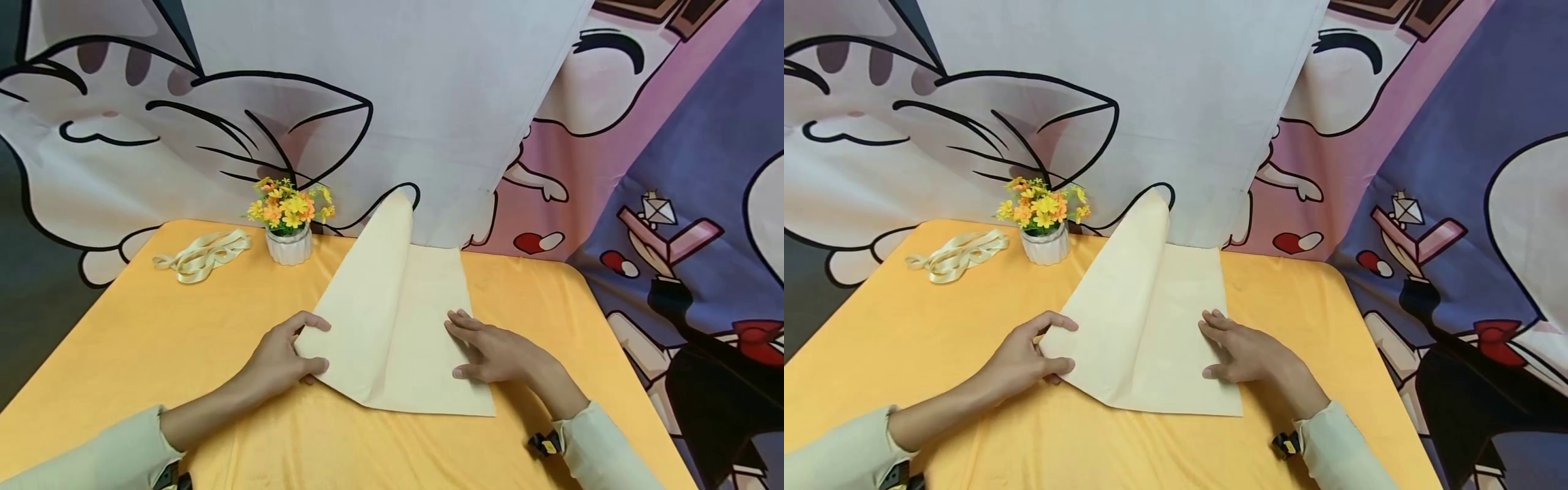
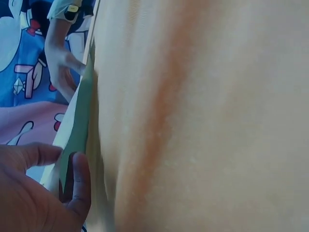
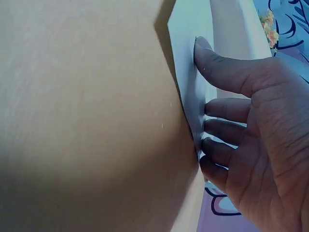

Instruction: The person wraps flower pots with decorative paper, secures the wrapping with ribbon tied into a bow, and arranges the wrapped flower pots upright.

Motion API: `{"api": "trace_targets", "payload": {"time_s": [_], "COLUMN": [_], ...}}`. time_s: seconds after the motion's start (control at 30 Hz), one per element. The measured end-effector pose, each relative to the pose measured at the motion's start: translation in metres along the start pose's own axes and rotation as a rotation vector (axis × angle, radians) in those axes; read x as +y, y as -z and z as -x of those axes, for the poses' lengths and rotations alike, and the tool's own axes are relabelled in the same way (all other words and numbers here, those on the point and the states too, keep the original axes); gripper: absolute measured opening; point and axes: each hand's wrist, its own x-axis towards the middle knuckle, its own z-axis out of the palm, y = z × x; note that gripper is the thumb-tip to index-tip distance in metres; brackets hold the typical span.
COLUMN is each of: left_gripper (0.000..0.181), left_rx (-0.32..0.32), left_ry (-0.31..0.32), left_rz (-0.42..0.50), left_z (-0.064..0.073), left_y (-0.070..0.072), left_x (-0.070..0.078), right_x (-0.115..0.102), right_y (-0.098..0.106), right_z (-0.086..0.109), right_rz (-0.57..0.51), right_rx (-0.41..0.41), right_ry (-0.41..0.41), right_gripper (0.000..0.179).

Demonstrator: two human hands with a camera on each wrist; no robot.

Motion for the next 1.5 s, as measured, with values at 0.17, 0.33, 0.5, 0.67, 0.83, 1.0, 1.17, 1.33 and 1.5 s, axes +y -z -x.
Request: {"api": "trace_targets", "payload": {"time_s": [0.17,0.33,0.5,0.67,0.83,1.0,1.17,1.33,1.5], "left_gripper": [0.044,0.044,0.043,0.040,0.041,0.040,0.040,0.023,0.049], "left_rx": [-0.011,-0.073,-0.118,-0.176,-0.218,-0.237,-0.289,-0.312,-0.274], "left_ry": [0.010,0.067,0.098,0.116,0.103,0.124,0.176,0.048,-0.298], "left_rz": [-0.149,-0.061,-0.025,-0.067,-0.079,-0.068,-0.149,-0.427,-0.707], "left_z": [0.002,0.003,0.006,0.011,0.015,0.017,0.019,0.007,-0.034], "left_y": [0.003,0.001,-0.001,0.001,0.005,0.010,0.017,0.024,0.026], "left_x": [-0.003,-0.004,-0.005,-0.006,-0.007,-0.008,-0.002,0.016,0.018], "right_x": [0.006,0.010,0.012,0.013,0.014,0.013,0.010,0.006,0.003], "right_y": [0.001,0.002,0.004,0.006,0.007,0.006,0.004,0.002,0.002], "right_z": [0.004,0.006,0.008,0.008,0.009,0.008,0.006,0.003,0.002], "right_rz": [-0.007,-0.012,-0.025,-0.017,-0.030,-0.046,-0.048,-0.051,-0.084], "right_rx": [0.006,0.017,0.019,0.017,0.017,0.020,0.019,0.017,0.007], "right_ry": [-0.010,-0.007,-0.017,-0.017,-0.018,-0.006,0.027,0.056,0.057], "right_gripper": [0.096,0.096,0.094,0.094,0.093,0.092,0.089,0.084,0.082]}}
